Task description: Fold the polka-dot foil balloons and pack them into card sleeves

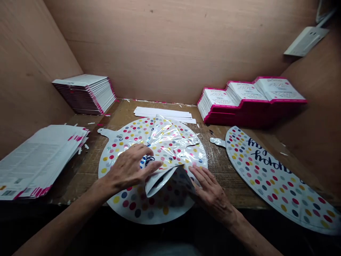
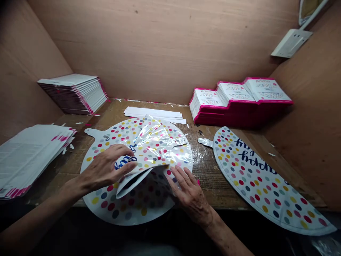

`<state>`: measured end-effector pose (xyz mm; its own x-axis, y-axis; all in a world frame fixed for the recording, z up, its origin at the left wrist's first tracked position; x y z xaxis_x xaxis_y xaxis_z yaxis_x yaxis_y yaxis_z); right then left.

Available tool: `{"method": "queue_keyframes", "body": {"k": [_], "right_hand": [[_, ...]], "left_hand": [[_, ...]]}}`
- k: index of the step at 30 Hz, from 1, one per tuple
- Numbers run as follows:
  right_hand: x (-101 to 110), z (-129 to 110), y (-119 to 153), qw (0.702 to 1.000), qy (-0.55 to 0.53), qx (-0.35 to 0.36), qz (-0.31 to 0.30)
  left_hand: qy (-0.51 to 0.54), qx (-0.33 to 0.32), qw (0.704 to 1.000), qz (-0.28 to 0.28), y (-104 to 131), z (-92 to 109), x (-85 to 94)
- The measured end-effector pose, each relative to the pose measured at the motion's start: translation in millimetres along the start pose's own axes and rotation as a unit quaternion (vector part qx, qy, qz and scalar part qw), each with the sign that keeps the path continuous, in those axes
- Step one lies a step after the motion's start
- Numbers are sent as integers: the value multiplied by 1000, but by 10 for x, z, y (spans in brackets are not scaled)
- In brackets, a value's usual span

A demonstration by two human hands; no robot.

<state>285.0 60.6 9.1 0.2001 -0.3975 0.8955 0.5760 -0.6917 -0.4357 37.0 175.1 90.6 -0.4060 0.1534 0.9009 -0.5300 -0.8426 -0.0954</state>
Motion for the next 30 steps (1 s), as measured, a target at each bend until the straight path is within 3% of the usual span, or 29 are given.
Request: {"method": "queue_keyframes", "body": {"k": [2, 4, 8, 11, 13, 15, 17, 19, 22, 25, 28, 30], "right_hand": [[9, 13, -60, 998, -18, 48, -32], [21, 13, -78, 995, -38, 75, -47], [73, 22, -91, 994, -80, 78, -16], [90, 144, -240, 979, -162, 86, -87], [67, 404, -472, 946, -269, 19, -178], [-14, 810, -773, 888, -369, -120, -245], [-157, 1245, -1057, 818, -434, -264, -269], [-323, 1604, -1228, 774, -430, -391, -254], [-452, 1801, -1192, 795, -343, -477, -152], [-438, 1579, -828, 808, -317, -496, -11], [-421, 1254, -444, 824, -241, -513, 15], [-429, 1129, -334, 837, -191, -512, 6]], "left_hand": [[-5, -67, 997, 38, -155, -11, 28], [7, -116, 993, 37, -235, -93, -8], [62, -213, 972, -79, -231, -343, -294], [102, -229, 959, -130, -172, -561, -469], [165, -192, 957, -141, -155, -688, -493], [253, -140, 943, -162, -170, -753, -476], [309, -80, 932, -170, -238, -753, -457], [282, 12, 950, -136, -369, -743, -460], [137, 173, 973, -60, -584, -742, -504], [44, 221, 974, -41, -742, -695, -585], [23, 227, 973, -27, -802, -649, -649], [8, 232, 973, -3, -809, -612, -664]]}}
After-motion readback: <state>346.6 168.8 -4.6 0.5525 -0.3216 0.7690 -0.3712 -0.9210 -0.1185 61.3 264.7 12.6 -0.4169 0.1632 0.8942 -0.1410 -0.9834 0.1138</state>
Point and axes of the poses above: each hand's wrist, its own y-axis away from the middle knuckle, its own x-axis out of the back of the hand, z = x × y, the point moved 4 cm from there along -y, towards the middle knuckle, and after that the axes turned 3 degrees about -z, right-handed, at the moved point
